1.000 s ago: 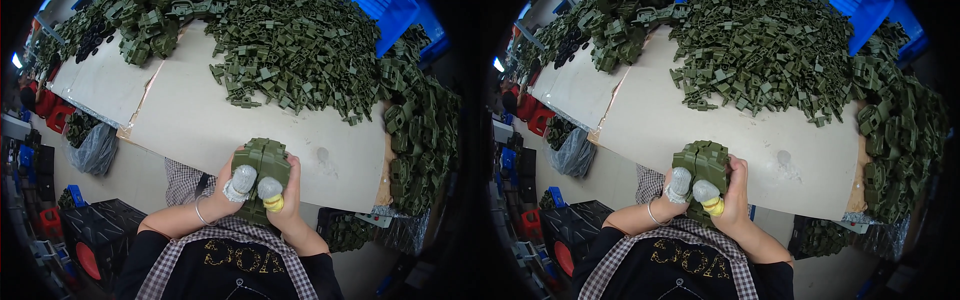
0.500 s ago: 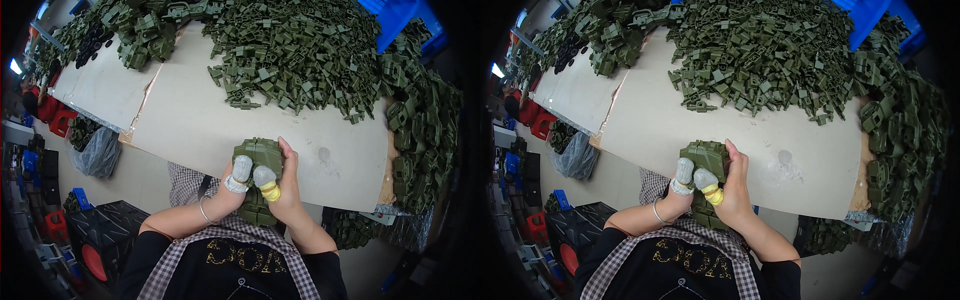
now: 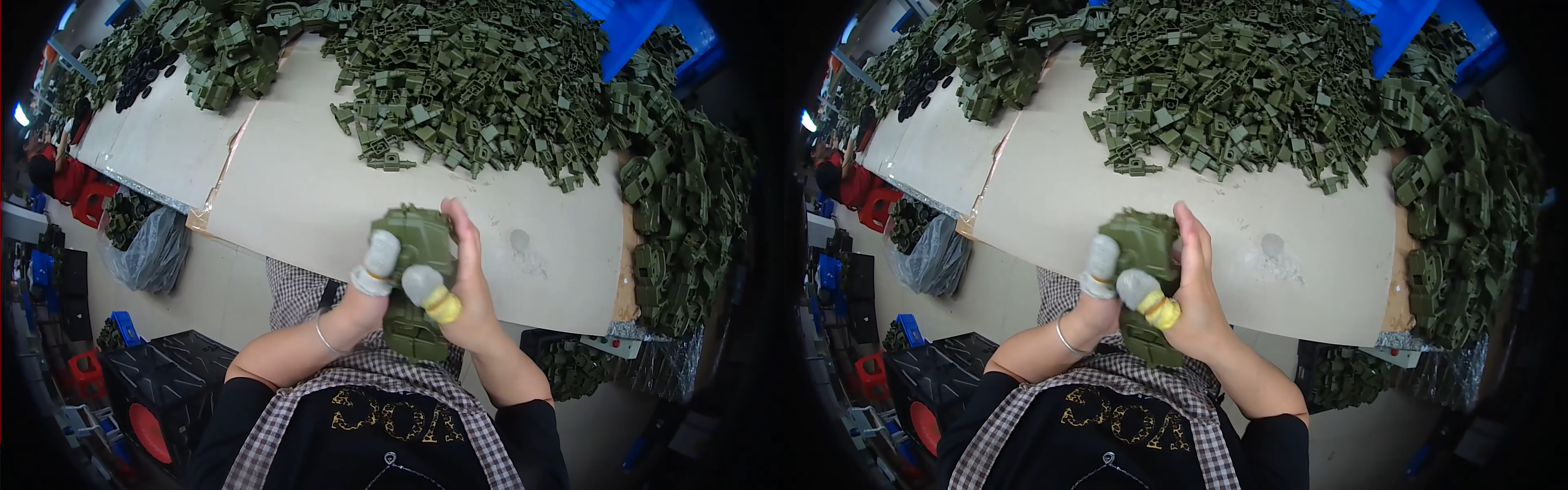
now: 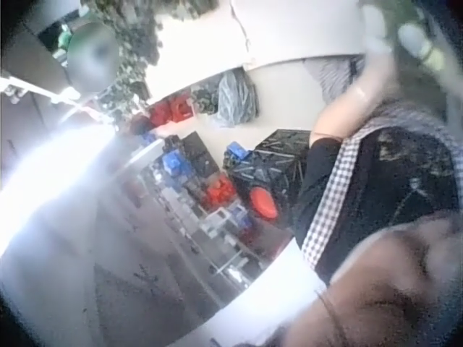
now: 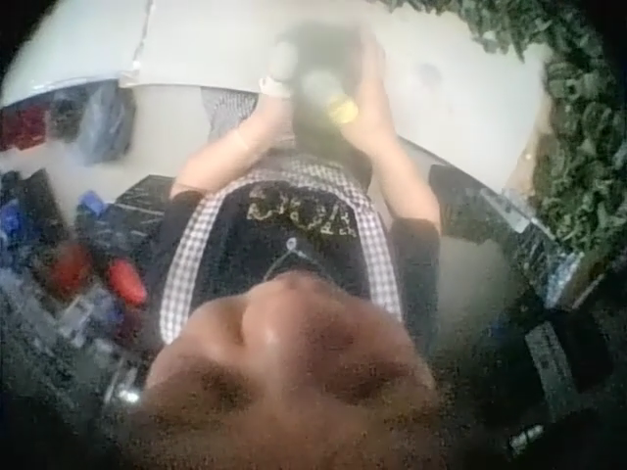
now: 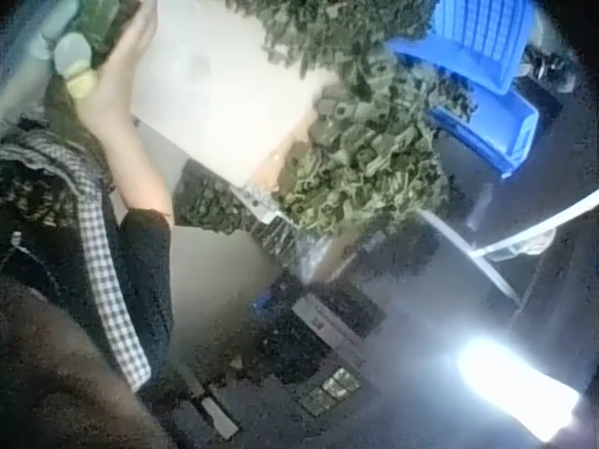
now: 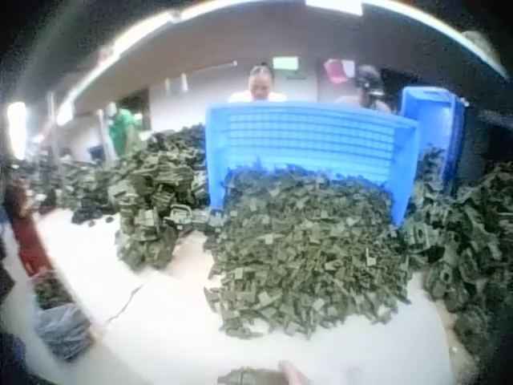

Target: The person assembles toy vehicle parts by taking plastic pieces from piles on the workbench and fitting them together by hand.

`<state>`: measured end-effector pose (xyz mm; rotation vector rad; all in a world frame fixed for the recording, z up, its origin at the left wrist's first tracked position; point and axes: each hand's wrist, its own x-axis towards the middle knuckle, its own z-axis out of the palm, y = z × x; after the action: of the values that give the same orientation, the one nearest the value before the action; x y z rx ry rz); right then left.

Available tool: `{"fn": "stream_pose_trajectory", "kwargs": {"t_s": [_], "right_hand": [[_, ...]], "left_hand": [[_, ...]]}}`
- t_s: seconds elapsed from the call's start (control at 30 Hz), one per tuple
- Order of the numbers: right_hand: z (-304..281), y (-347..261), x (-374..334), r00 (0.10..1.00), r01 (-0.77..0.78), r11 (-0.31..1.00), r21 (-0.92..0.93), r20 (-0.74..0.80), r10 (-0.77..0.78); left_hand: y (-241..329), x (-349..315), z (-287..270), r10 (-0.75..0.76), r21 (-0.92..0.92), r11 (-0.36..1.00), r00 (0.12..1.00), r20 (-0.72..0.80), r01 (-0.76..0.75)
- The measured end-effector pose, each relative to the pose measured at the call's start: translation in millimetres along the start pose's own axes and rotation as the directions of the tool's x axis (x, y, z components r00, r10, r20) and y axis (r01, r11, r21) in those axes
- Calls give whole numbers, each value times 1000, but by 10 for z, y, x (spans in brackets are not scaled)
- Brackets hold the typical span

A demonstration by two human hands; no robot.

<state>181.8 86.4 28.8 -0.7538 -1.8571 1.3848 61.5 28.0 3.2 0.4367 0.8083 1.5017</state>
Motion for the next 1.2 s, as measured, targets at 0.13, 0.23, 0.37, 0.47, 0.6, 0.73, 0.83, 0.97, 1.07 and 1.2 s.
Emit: {"fn": "stream_pose_trajectory", "kwargs": {"t_s": [0.13, 0.23, 0.37, 0.47, 0.6, 0.73, 0.83, 0.97, 1.07, 1.2], "right_hand": [[-129, -101, -81, 990, -139, 929, 342, 63, 125], [-125, 147, -285, 947, -305, 846, 438, 230, 222], [-202, 65, -208, 873, -488, 575, 657, 360, 330], [-589, -53, 64, 932, -281, 957, 71, 260, 254], [-809, -25, 227, 934, 16, 907, -422, 331, 138], [-755, 15, 217, 949, 14, 857, -515, 276, 151], [-696, 221, 104, 988, -59, 884, -463, 97, 117], [-725, 228, 93, 985, -24, 915, -403, 145, 90], [-771, 139, 155, 957, -90, 944, -318, 233, 170], [-798, 146, 215, 941, -157, 949, -273, 252, 228]], "left_hand": [[214, -22, -75, 223, -75, 965, 936, -273, -252], [210, 19, -166, 400, -27, 907, 879, -260, -420], [463, 82, -56, 421, -237, 856, 886, -197, -459], [972, 258, -150, 689, 613, 412, 670, 274, -674], [915, 553, 224, -140, 762, -157, 778, 613, -628], [846, 830, 213, -550, 859, -163, 768, 329, -485], [825, 788, 279, -551, 838, -243, 780, 296, -489], [804, 853, 311, -573, 855, -206, 767, 289, -477], [811, 853, 380, -594, 866, -231, 769, 235, -443], [774, 837, 332, -533, 881, -217, 808, 253, -419]]}}
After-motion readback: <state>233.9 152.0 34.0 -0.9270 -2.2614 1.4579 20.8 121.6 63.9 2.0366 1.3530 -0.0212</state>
